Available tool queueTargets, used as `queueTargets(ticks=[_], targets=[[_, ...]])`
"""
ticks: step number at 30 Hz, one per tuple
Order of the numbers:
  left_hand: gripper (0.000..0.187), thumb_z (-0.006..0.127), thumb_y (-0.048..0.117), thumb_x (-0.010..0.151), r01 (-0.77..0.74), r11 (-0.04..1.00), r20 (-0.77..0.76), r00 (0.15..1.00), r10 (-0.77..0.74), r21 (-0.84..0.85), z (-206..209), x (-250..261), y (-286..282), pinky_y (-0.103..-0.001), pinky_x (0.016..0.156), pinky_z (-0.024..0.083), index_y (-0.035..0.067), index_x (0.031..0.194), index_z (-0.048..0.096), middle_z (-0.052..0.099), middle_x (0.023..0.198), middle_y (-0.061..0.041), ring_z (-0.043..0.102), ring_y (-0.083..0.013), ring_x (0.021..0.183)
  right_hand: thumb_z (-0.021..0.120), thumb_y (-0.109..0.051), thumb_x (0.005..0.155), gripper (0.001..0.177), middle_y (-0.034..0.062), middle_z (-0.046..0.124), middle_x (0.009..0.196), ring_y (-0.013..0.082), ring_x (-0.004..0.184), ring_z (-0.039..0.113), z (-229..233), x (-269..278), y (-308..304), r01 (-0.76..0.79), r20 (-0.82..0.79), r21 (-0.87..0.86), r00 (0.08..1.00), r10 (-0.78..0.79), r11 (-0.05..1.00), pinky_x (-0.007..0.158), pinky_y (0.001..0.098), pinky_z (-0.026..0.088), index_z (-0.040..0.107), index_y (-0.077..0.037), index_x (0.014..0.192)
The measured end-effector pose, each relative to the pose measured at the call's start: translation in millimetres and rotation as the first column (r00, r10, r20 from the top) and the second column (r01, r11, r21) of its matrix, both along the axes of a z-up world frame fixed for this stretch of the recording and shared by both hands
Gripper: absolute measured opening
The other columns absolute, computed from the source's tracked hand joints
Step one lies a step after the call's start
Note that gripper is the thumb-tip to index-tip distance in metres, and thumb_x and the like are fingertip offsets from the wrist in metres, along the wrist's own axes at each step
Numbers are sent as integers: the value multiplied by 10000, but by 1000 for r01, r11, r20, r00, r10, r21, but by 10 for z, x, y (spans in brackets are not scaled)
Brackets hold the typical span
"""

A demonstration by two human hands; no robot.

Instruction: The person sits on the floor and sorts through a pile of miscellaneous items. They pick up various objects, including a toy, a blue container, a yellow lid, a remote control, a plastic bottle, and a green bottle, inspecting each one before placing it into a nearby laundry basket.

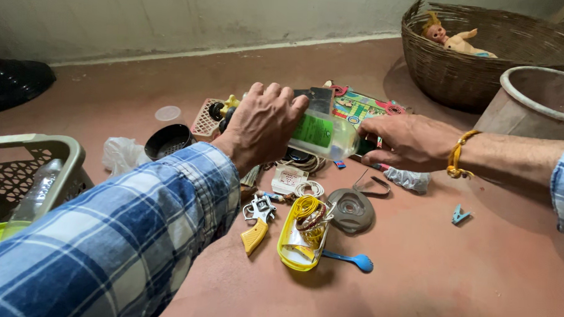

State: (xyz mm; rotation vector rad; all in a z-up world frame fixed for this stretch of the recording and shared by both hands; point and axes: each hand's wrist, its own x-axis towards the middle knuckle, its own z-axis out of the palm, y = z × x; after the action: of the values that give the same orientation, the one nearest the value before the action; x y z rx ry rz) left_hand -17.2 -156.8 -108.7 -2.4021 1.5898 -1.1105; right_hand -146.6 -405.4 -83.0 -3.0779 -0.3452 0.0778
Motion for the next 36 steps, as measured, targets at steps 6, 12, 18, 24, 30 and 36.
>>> queueTargets(ticks=[6, 12, 18, 24, 30, 36], targets=[[363, 682, 191, 815, -42, 999, -1, 999, 42, 35, 63, -37, 39, -462, 750, 510, 76, 1157, 637, 685, 963, -130, 673, -279, 902, 669, -411, 898, 382, 141, 677, 974, 337, 902, 686, 62, 19, 83, 14, -73, 18, 997, -13, 1000, 782, 493, 544, 579, -77, 1060], [348, 662, 191, 852, -147, 986, -27, 988, 150, 85, 86, 39, 102, -433, 676, 534, 40, 1163, 627, 701, 931, -133, 691, -271, 833, 603, -376, 945, 345, 185, 713, 956, 385, 931, 690, 184, 36, 159, 89, 10, -6, 996, -89, 996, 802, 519, 534, 563, -113, 1165], [319, 655, 216, 823, -188, 980, -35, 981, 191, 67, 104, 73, 280, -437, 667, 540, 62, 1101, 628, 702, 896, -126, 700, -287, 823, 611, -404, 933, 347, 166, 685, 966, 410, 937, 665, 231, 155, 289, 7, 78, -50, 997, -3, 999, 763, 549, 515, 563, -103, 1100], [369, 709, 212, 750, -277, 958, -225, 931, 287, 73, 117, 80, 505, -465, 696, 583, 43, 1068, 629, 707, 874, -180, 713, -342, 834, 636, -517, 889, 470, 177, 682, 935, 402, 929, 672, 138, 360, 472, -16, 53, -48, 998, 19, 999, 756, 559, 522, 526, -89, 1048], [382, 746, 281, 769, -260, 964, -257, 930, 264, 47, 132, 79, 632, -476, 643, 602, 11, 1016, 635, 718, 826, -214, 734, -363, 717, 594, -535, 931, 436, 172, 689, 798, 409, 806, 693, 120, 508, 470, -145, 186, -145, 967, 171, 979, 695, 533, 550, 529, -112, 1018], [483, 803, 403, 766, -321, 941, -284, 897, 338, 108, 115, 189, 563, -462, 596, 597, 24, 1008, 624, 724, 804, -199, 734, -339, 678, 584, -509, 955, 443, 190, 662, 756, 419, 761, 685, 187, 596, 383, -231, 282, -180, 919, 275, 956, 615, 533, 546, 513, -76, 1017]])
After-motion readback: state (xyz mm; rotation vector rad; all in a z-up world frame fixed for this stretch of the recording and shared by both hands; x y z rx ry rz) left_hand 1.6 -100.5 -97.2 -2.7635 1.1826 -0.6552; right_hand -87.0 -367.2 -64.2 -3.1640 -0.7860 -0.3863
